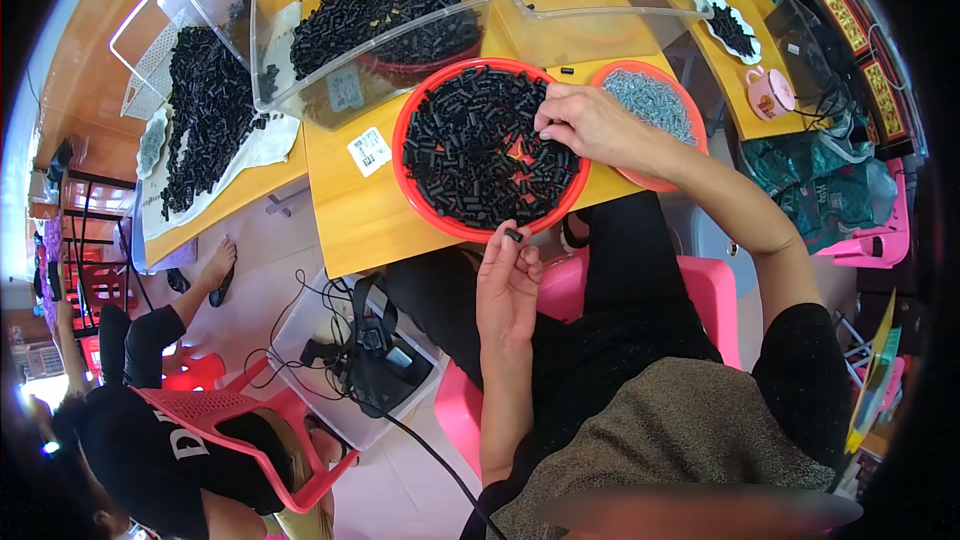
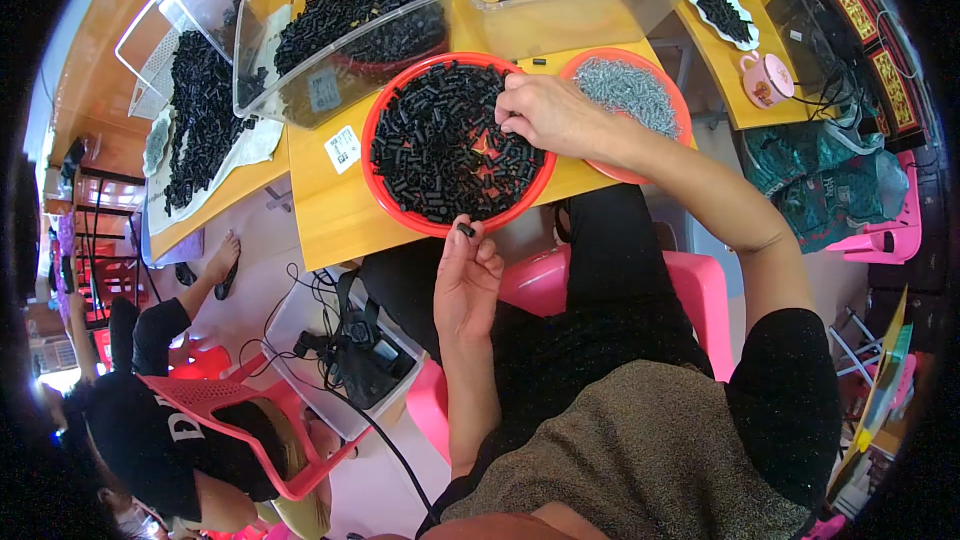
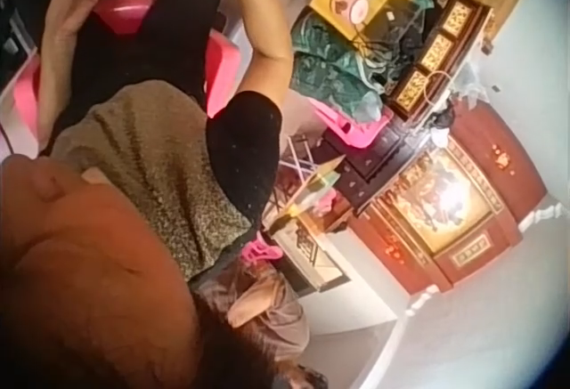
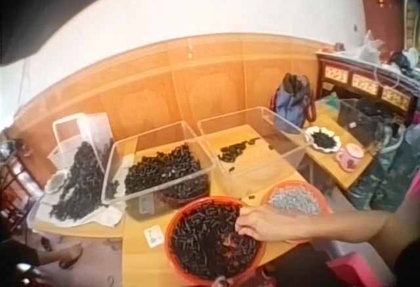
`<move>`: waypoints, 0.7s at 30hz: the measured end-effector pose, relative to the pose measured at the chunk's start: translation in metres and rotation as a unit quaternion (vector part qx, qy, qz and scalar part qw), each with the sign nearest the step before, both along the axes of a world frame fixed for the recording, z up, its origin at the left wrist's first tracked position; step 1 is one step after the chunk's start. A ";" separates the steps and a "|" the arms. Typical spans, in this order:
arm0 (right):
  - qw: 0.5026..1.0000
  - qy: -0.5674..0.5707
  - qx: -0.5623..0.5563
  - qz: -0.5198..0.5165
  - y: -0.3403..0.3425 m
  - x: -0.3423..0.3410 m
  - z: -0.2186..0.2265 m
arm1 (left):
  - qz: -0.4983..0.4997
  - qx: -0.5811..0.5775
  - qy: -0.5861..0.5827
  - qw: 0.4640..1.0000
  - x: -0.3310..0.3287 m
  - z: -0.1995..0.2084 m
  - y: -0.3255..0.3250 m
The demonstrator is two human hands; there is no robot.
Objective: Assembling small silver rings onto black cylindrical components.
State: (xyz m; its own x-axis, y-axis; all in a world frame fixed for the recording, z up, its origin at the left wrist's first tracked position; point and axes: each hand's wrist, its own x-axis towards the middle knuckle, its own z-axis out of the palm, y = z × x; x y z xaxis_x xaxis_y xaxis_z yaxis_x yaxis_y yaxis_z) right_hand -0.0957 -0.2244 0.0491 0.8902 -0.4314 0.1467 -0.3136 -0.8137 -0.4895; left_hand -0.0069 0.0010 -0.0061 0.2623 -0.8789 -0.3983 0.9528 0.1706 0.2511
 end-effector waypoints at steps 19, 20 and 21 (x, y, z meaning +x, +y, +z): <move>0.997 -0.053 -0.018 0.045 -0.011 0.042 -0.006 | 0.011 -0.018 0.031 0.999 0.001 -0.001 0.000; 0.997 -0.053 -0.019 0.045 -0.012 0.038 -0.008 | 0.009 -0.018 0.032 0.999 0.001 -0.002 0.000; 0.997 -0.040 -0.035 0.048 -0.013 0.035 -0.010 | 0.009 -0.019 0.032 0.999 0.001 -0.002 0.000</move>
State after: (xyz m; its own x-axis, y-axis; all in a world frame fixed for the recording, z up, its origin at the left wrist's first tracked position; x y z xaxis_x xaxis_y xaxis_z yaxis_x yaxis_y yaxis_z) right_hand -0.0607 -0.2374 0.0389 0.9112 -0.3305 0.2459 -0.1940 -0.8708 -0.4517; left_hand -0.0055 0.0007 -0.0081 0.2526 -0.8895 -0.3808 0.9636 0.1957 0.1821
